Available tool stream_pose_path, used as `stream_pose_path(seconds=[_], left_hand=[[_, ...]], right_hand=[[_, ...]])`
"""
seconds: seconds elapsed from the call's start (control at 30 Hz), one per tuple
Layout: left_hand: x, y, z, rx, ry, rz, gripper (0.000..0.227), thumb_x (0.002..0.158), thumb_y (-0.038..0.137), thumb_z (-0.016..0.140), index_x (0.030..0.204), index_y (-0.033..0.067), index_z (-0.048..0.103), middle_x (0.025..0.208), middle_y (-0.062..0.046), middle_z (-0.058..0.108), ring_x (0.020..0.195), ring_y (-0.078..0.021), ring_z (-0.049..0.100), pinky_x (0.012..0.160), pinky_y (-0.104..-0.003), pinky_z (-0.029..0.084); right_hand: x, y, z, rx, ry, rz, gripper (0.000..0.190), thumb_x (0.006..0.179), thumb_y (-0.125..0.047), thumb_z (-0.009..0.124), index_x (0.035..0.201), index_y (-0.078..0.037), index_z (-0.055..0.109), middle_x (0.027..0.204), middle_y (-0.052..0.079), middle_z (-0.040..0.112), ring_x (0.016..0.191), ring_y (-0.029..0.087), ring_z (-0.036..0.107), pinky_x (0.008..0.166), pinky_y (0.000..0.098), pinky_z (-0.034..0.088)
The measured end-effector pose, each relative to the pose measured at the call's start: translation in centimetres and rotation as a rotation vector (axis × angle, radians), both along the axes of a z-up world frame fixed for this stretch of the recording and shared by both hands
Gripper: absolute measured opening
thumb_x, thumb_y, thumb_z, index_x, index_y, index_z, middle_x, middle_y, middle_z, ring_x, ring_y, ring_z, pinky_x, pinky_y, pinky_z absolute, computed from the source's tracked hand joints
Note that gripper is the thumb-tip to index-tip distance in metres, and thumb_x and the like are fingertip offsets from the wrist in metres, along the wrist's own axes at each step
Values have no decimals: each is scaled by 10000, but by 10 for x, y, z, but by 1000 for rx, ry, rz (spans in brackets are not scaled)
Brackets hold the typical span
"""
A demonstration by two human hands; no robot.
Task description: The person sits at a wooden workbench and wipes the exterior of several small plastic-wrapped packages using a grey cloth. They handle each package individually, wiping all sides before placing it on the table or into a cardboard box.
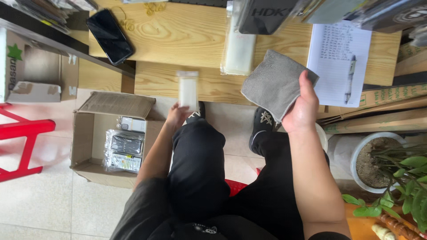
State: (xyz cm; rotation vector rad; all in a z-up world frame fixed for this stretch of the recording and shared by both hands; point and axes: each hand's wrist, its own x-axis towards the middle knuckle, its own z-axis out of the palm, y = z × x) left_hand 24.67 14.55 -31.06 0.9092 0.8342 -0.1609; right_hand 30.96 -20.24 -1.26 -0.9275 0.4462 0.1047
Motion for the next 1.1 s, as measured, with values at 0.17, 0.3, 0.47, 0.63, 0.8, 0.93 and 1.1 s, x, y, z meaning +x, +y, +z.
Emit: stream_pose_path(seconds=[0.17, 0.3, 0.47, 0.63, 0.8, 0.93, 1.1], left_hand=[[-65, 36, 78, 187, -123, -170, 587, 891, -70, 704, 1440, 50, 535, 1285, -237, 660, 1153, -414, 689, 965, -597, 586], [-87, 48, 150, 261, -447, -142, 734, 792, -198, 670, 1434, 115, 500, 1295, -114, 680, 1244, -326, 666, 1009, -497, 627], [-49, -14, 253, 183, -640, -244, 765, 804, -196, 667, 1492, 97, 507, 1329, -176, 680, 1247, -368, 679, 1021, -570, 614], [-8, -112, 252, -49, -765, -276, 728, 913, -142, 572, 1599, 60, 432, 1411, -177, 630, 1313, -341, 634, 1076, -573, 583], [24, -174, 295, -67, -832, -425, 938, 818, -205, 525, 1673, 153, 376, 1408, -74, 634, 1236, -221, 669, 940, -401, 648], [35, -185, 295, -96, -891, -450, 1046, 763, -256, 492, 1707, 153, 304, 1485, -117, 573, 1313, -251, 604, 1034, -445, 613], [26, -200, 286, -21, -984, -614, 1107, 730, -255, 533, 1733, 140, 285, 1576, -134, 522, 1342, -246, 565, 1058, -372, 554]], right_hand=[[-16, 11, 22, 92, -33, -44, 450, 996, -467, 702, 1320, -169, 608, 1343, 71, 680, 1293, 262, 631, 1155, 498, 505], [-32, 16, 34, 134, -42, -33, 487, 1002, -503, 670, 1352, -171, 602, 1391, 94, 664, 1329, 280, 622, 1184, 514, 482], [-50, 15, 26, 154, -99, -21, 570, 992, -558, 671, 1395, -162, 598, 1437, 106, 640, 1361, 285, 599, 1197, 518, 464], [-52, 8, 37, 116, -211, -56, 597, 999, -577, 670, 1417, -155, 609, 1454, 105, 652, 1344, 275, 625, 1195, 491, 496], [-16, 6, 51, -195, -346, -386, 791, 1024, -586, 729, 1380, 74, 477, 1371, 267, 609, 1276, 312, 606, 1166, 520, 464], [-9, -5, 14, -337, -391, -464, 752, 1072, -534, 726, 1404, 83, 456, 1414, 281, 545, 1345, 293, 557, 1201, 521, 426], [-18, -3, 26, -1095, -1068, -174, 700, 1155, -583, 344, 1581, -62, 537, 1666, 175, 464, 1591, 410, 302, 1319, 553, 178]])
